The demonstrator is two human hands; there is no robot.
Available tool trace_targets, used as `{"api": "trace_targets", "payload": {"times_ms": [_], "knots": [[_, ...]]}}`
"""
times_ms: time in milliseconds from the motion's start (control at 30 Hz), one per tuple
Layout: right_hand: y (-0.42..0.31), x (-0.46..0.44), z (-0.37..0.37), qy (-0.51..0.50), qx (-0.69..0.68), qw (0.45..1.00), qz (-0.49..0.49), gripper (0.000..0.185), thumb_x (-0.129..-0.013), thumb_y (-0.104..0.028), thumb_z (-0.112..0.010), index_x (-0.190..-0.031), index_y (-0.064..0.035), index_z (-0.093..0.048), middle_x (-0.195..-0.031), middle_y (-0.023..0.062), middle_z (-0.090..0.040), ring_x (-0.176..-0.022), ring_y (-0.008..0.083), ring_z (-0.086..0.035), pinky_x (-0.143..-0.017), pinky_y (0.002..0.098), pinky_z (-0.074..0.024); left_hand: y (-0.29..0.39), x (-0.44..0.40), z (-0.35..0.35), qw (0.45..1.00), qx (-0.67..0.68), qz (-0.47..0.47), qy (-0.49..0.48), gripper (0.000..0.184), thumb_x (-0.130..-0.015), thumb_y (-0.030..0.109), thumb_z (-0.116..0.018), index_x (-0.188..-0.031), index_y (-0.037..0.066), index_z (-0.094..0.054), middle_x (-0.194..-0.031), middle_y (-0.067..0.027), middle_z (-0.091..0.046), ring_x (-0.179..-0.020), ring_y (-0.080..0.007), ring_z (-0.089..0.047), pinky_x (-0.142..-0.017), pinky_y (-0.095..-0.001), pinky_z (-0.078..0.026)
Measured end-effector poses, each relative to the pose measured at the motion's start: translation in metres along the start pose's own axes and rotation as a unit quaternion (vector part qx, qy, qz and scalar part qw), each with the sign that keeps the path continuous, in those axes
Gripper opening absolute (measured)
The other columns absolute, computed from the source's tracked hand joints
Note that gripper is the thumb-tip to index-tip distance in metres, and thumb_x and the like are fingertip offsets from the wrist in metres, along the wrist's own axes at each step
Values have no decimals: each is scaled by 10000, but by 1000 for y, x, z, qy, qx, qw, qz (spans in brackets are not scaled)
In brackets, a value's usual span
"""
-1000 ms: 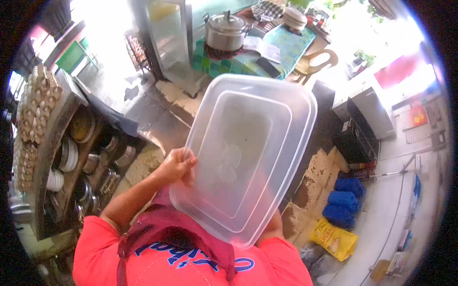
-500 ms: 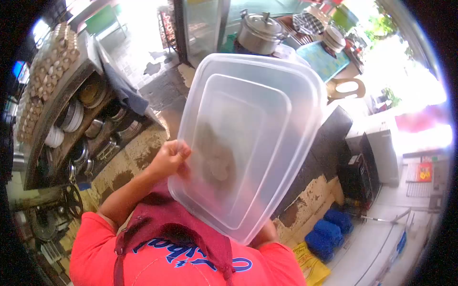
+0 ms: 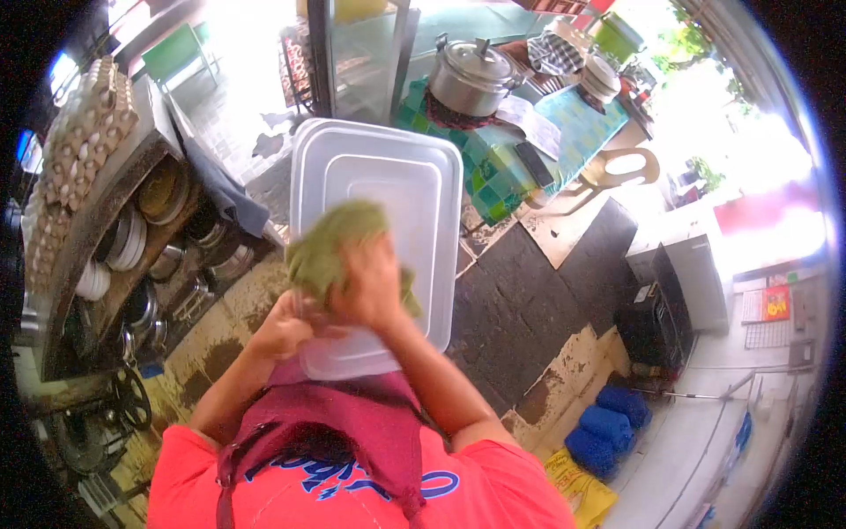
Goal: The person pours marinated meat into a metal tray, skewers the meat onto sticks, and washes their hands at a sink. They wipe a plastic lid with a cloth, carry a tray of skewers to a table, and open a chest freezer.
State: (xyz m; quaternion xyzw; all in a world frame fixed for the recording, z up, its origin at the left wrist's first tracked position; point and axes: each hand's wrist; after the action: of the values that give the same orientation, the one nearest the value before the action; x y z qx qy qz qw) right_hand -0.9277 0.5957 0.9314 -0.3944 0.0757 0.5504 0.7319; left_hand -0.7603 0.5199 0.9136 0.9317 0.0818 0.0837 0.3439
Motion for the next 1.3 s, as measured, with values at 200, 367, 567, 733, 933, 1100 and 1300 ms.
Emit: {"api": "trace_targets", "payload": {"times_ms": [200,367,567,733,933,1100,1300], "knots": [[41,-51,-51,-32,-66,977,-201,433,-832,-100,-465,-1236,50,-432,-1255,276,-441,-1164,426,-409,-1010,448,-319,67,29,33,999,31,31,-7,803,-587,-120,-413,-1369,24,-298,-1301,-183,-464,-1149,-294,-513,-971,-447,-419],[-52,-20,-75,-70,25,995,65,455,-749,-142,-564,-1173,10,-501,-1174,245,-498,-1188,422,-392,-1025,477,-292,95,47,91,995,88,-39,-2,758,-674,-59,-549,-1380,19,-282,-1316,-199,-447,-1142,-302,-517,-970,-438,-417],[-14,-163,-90,-17,83,994,-68,320,-784,-167,-539,-1014,56,-553,-1073,273,-531,-1051,395,-473,-928,493,-349,123,57,105,998,51,6,-42,757,-714,80,-658,-1366,-14,-286,-1286,-214,-470,-1137,-300,-521,-971,-429,-414],[-35,-101,-129,-172,120,972,-107,292,-731,-153,-601,-947,42,-592,-1018,189,-587,-983,375,-539,-850,450,-433,162,57,117,981,-92,-92,141,673,-656,50,-582,-1293,-28,-380,-1138,-229,-565,-1013,-306,-594,-864,-408,-499],[35,-206,-83,-109,-606,744,-258,311,-890,-165,-447,-1124,12,-550,-989,120,-633,-882,205,-620,-768,366,-526,194,104,151,917,-122,-181,334,241,-841,167,-578,-1016,7,-532,-895,-196,-637,-758,-238,-647,-684,-344,-550],[30,-265,-203,-92,-748,527,-392,310,-884,-307,-521,-998,-29,-596,-895,59,-611,-760,178,-588,-672,307,-492,204,43,159,893,-220,-171,354,249,-866,263,-600,-837,32,-511,-699,-106,-608,-600,-204,-614,-556,-323,-520],[-73,-198,-210,-512,-441,724,-138,298,-848,-279,-577,-1024,-43,-622,-969,49,-597,-869,138,-551,-730,280,-459,169,113,152,697,-229,-321,599,235,-873,163,-584,-1083,74,-528,-897,-42,-564,-703,-157,-562,-590,-313,-503]]}}
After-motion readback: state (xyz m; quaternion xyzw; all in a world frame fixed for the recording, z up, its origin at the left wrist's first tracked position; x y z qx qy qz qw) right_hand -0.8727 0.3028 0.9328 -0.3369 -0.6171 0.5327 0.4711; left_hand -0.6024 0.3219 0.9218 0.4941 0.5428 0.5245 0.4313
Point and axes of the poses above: each hand's wrist, its own x-axis away from the middle knuckle, its own z-axis out of the back of the hand, y = z × x
